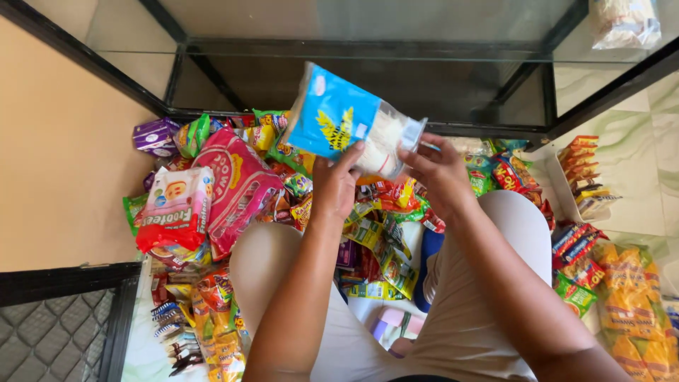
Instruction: Picking up various snack packets from a pile on the floor and placing them onto the shelves of a glass display case.
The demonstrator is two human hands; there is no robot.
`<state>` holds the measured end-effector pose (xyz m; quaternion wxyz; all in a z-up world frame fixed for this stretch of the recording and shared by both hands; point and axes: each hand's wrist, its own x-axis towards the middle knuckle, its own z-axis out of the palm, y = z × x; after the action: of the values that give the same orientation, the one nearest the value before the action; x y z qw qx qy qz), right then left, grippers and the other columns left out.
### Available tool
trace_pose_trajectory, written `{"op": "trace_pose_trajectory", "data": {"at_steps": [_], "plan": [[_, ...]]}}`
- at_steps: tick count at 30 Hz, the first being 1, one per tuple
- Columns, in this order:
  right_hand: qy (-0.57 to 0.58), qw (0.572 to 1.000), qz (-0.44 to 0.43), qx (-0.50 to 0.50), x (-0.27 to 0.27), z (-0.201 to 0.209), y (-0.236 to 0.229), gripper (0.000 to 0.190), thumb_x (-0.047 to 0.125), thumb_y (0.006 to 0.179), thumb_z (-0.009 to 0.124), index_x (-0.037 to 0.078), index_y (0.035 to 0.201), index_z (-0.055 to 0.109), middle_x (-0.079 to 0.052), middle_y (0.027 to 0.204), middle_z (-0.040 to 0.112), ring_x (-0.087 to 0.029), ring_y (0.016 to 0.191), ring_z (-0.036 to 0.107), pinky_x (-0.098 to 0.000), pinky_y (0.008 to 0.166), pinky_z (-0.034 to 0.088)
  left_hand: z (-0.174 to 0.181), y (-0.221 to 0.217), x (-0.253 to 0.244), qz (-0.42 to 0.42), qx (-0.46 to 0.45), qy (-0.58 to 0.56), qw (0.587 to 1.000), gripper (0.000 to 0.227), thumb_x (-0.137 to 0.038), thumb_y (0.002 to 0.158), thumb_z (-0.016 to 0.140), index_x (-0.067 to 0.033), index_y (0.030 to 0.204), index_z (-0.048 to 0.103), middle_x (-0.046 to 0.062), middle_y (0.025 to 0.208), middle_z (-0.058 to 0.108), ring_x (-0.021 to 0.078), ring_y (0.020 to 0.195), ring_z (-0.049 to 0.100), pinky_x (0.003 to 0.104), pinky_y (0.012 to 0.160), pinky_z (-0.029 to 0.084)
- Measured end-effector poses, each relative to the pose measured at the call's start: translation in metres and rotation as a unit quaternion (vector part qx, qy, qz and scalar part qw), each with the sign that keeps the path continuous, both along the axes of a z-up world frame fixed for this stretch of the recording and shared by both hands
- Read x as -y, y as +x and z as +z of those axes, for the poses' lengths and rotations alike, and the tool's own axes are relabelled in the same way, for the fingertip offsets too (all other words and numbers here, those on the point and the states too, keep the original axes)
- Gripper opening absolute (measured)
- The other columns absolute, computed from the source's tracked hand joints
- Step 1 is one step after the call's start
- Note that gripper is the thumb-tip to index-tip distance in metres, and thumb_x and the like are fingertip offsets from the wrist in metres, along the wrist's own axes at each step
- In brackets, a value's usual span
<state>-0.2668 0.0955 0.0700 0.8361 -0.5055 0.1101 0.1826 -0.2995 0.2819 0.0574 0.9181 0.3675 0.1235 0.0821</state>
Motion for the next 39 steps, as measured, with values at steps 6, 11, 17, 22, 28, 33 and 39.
{"op": "trace_pose_trajectory", "data": {"at_steps": [6, 11, 17, 22, 28, 33, 39], "plan": [[-0.140, 0.973, 0.046, 0.179, 0.010, 0.021, -0.002, 0.074, 0.012, 0.077, 0.084, 0.008, 0.142, 0.050, -0.003, 0.133, 0.063, -0.015, 0.121, 0.062, -0.0354, 0.102, 0.053, 0.003, 0.000, -0.001, -0.035, 0.024, 0.052, 0.998, 0.053, -0.010, 0.086, 0.082, -0.0024, 0.133, 0.060, 0.008, 0.126, 0.068, 0.0201, 0.117, 0.065, 0.039, 0.104, 0.051], [-0.112, 0.975, 0.169, 0.088, 0.009, 0.018, -0.004, 0.053, 0.015, 0.085, 0.080, 0.000, 0.132, 0.064, -0.010, 0.122, 0.073, -0.018, 0.110, 0.069, -0.0340, 0.097, 0.054, -0.001, 0.002, -0.001, -0.046, 0.017, 0.099, 0.994, 0.053, -0.015, 0.088, 0.082, -0.0016, 0.132, 0.056, 0.011, 0.122, 0.069, 0.0193, 0.113, 0.067, 0.036, 0.099, 0.054], [-0.087, 0.979, 0.151, 0.109, 0.007, 0.013, -0.003, 0.045, 0.009, 0.087, 0.078, -0.001, 0.129, 0.065, -0.011, 0.119, 0.075, -0.018, 0.104, 0.072, -0.0352, 0.096, 0.057, 0.009, 0.001, 0.002, -0.103, 0.004, 0.126, 0.987, 0.060, -0.016, 0.090, 0.080, -0.0001, 0.140, 0.051, 0.012, 0.122, 0.068, 0.0221, 0.106, 0.062, 0.039, 0.079, 0.047], [-0.038, 0.984, 0.112, 0.132, 0.008, 0.012, -0.001, 0.046, 0.004, 0.086, 0.076, 0.003, 0.130, 0.061, -0.008, 0.121, 0.073, -0.017, 0.107, 0.070, -0.0344, 0.094, 0.057, -0.005, 0.006, -0.002, -0.171, 0.042, 0.169, 0.970, 0.053, -0.013, 0.090, 0.078, -0.0040, 0.136, 0.053, 0.009, 0.126, 0.068, 0.0173, 0.116, 0.066, 0.034, 0.100, 0.054], [-0.017, 0.985, 0.118, 0.125, 0.010, 0.009, 0.001, 0.045, 0.006, 0.088, 0.078, 0.002, 0.130, 0.062, -0.009, 0.121, 0.073, -0.017, 0.107, 0.070, -0.0339, 0.094, 0.056, -0.008, 0.002, -0.001, -0.177, 0.050, 0.190, 0.964, 0.044, -0.012, 0.093, 0.078, -0.0009, 0.132, 0.059, 0.009, 0.123, 0.070, 0.0157, 0.112, 0.066, 0.033, 0.098, 0.055], [-0.119, 0.973, 0.138, 0.142, 0.012, 0.009, 0.004, 0.045, 0.008, 0.086, 0.079, 0.002, 0.128, 0.065, -0.008, 0.118, 0.074, -0.015, 0.105, 0.070, -0.0316, 0.093, 0.055, -0.017, 0.001, -0.001, -0.162, 0.057, 0.239, 0.956, 0.038, -0.012, 0.095, 0.076, -0.0014, 0.129, 0.062, 0.007, 0.118, 0.072, 0.0128, 0.107, 0.067, 0.031, 0.094, 0.055], [-0.135, 0.972, 0.131, 0.139, 0.017, 0.006, 0.002, 0.046, 0.008, 0.086, 0.080, -0.002, 0.127, 0.063, -0.009, 0.113, 0.075, -0.015, 0.099, 0.070, -0.0300, 0.086, 0.056, -0.020, 0.000, 0.003, -0.156, 0.065, 0.261, 0.950, 0.044, -0.014, 0.098, 0.074, -0.0024, 0.137, 0.057, 0.008, 0.119, 0.072, 0.0132, 0.108, 0.067, 0.030, 0.093, 0.055]]}}
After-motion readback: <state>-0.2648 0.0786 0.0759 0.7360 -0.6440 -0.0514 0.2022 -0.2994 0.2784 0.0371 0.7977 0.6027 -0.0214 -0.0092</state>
